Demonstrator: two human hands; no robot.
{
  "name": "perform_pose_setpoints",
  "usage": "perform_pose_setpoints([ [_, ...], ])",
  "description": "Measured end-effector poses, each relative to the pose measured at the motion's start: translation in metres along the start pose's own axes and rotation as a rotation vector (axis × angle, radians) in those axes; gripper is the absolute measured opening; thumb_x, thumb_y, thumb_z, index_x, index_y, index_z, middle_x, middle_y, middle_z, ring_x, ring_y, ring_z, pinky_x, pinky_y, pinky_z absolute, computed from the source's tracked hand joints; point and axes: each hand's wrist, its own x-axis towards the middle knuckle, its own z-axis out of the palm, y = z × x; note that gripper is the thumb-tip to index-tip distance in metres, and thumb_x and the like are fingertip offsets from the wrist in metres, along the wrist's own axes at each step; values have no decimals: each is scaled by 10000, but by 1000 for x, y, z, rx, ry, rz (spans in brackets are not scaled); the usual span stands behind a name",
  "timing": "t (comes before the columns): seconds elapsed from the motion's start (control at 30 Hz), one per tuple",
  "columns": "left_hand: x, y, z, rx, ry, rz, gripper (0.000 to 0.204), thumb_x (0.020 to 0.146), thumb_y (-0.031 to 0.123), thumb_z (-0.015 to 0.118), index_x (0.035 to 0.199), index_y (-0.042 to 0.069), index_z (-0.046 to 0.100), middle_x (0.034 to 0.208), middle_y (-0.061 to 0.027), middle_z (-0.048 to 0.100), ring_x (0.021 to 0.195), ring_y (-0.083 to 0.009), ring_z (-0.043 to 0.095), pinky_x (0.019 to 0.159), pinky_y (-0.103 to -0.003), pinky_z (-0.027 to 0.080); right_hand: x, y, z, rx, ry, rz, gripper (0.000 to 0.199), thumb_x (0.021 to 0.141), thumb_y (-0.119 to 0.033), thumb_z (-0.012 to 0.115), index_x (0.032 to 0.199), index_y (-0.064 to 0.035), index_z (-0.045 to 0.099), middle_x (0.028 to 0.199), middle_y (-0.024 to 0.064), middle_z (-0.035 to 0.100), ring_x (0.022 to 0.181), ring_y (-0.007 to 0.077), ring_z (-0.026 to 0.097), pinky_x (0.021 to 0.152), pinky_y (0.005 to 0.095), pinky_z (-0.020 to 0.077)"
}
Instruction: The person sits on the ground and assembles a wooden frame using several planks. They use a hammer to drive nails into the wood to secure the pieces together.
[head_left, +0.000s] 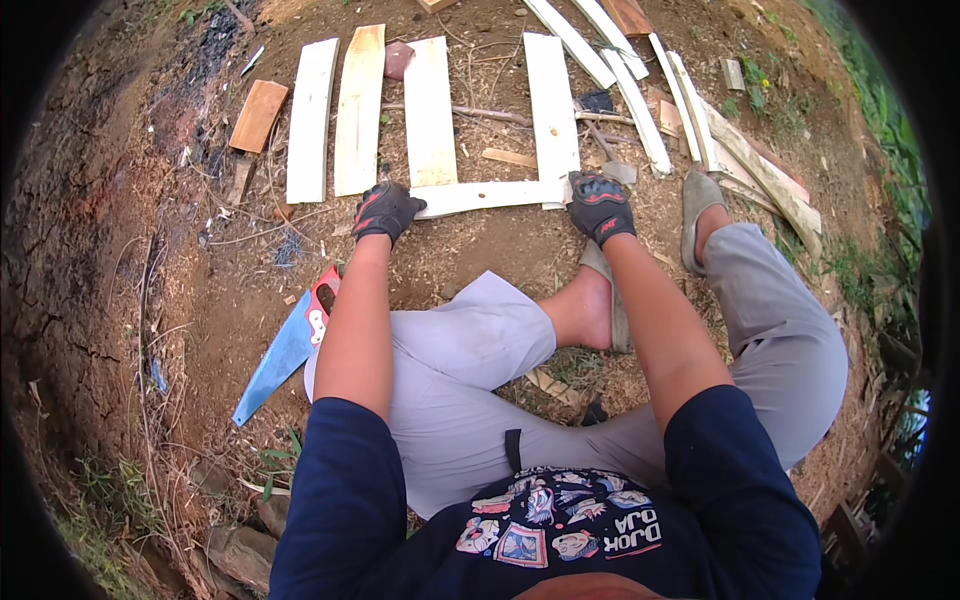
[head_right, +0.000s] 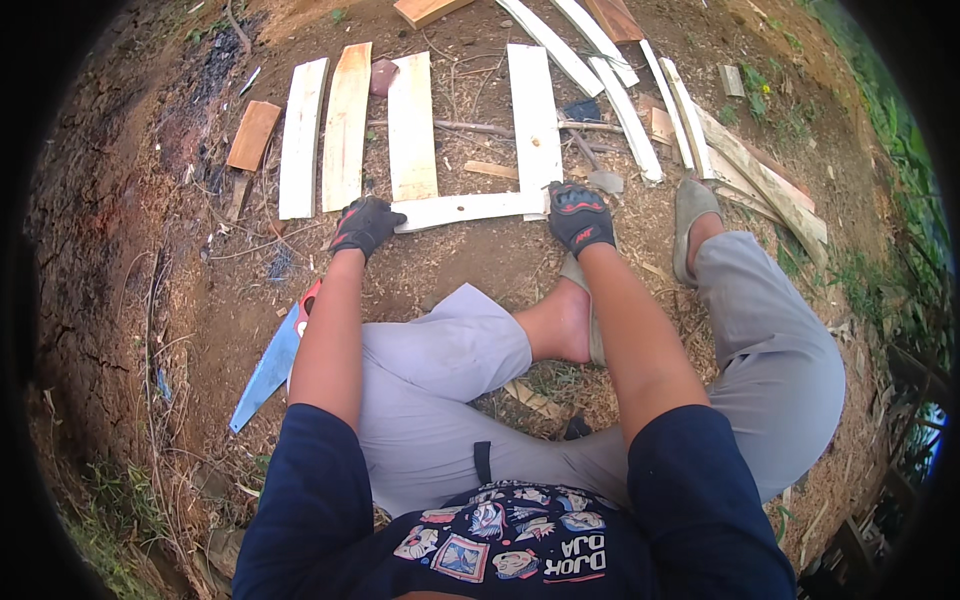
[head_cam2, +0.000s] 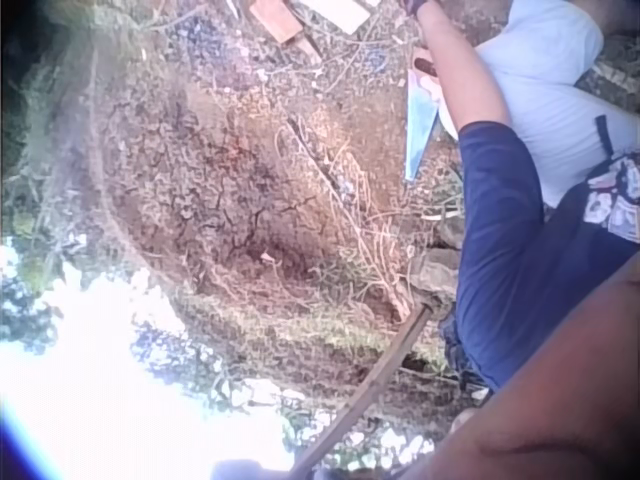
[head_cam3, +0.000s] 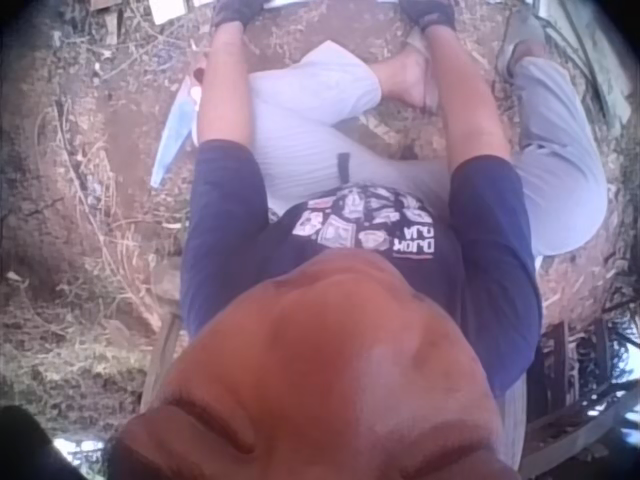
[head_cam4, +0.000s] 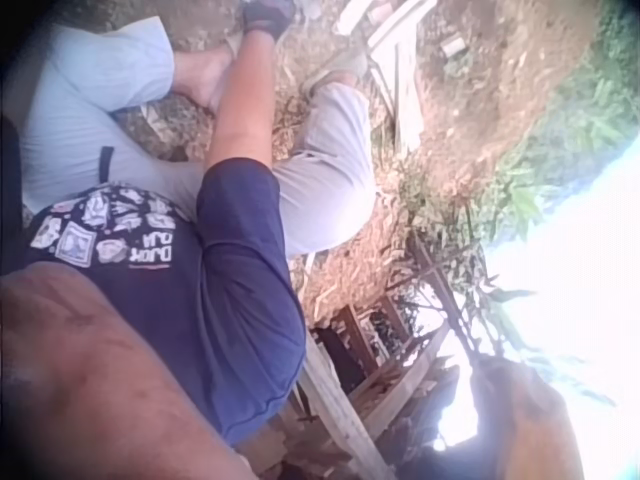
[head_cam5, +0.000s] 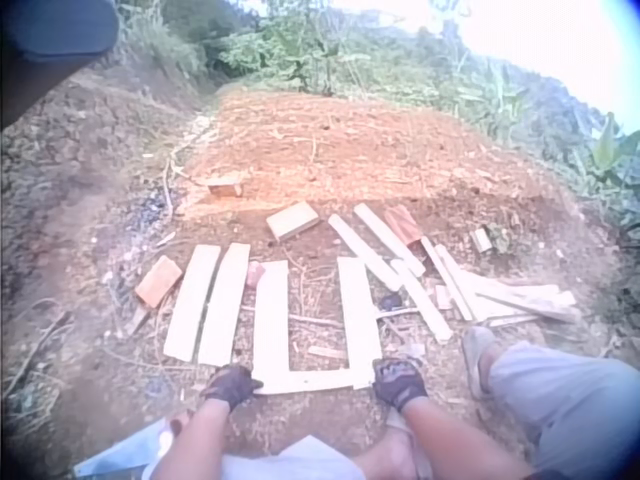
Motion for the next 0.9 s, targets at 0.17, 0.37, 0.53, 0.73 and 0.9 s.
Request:
perform_pose_setpoints([
  [0.17, -4, 4, -4, -34, -7, -49, 474, 838, 437, 809, 1156, 85, 817, 1112, -166, 796, 1081, -331, 757, 993, -442, 569, 1, 0, 3, -16, -1, -12, 276, 975, -188, 532, 1149, -56, 701, 1139, 193, 745, 1073, 349, 728, 926, 487, 569],
  [0.37, -14, 1, -12, 18, -24, -65, 456, 869, 490, 769, 1137, 126, 824, 1138, -210, 777, 1108, -378, 738, 1012, -471, 556, 1, -9, -9, -3, -58, -21, 326, 974, -201, 533, 1215, -43, 684, 1208, 211, 729, 1118, 370, 712, 984, 495, 552],
  [0.53, -37, 0, -98, -62, 189, -58, 489, 877, 472, 784, 1193, 99, 778, 1189, -193, 765, 1114, -375, 733, 979, -487, 576, -1, -23, -39, -34, -167, 62, 494, 933, -332, 641, 1328, -37, 665, 1287, 205, 710, 1198, 365, 684, 1024, 492, 540],
  [0.73, -66, -53, -119, -244, 412, -148, 497, 899, 485, 757, 1190, 83, 789, 1194, -174, 773, 1097, -362, 743, 973, -477, 575, -3, -17, -34, 44, -84, 65, 774, 831, -463, 807, 1468, -70, 609, 1424, 200, 660, 1292, 384, 636, 1091, 468, 511],
  [0.9, -62, -57, -106, -141, 355, -117, 575, 910, 538, 710, 1180, 33, 770, 1176, -212, 765, 1096, -384, 739, 961, -484, 580, 1, -63, -36, 166, 97, -25, 777, 822, -390, 859, 1474, -59, 595, 1454, 234, 625, 1346, 387, 592, 1133, 466, 479],
])
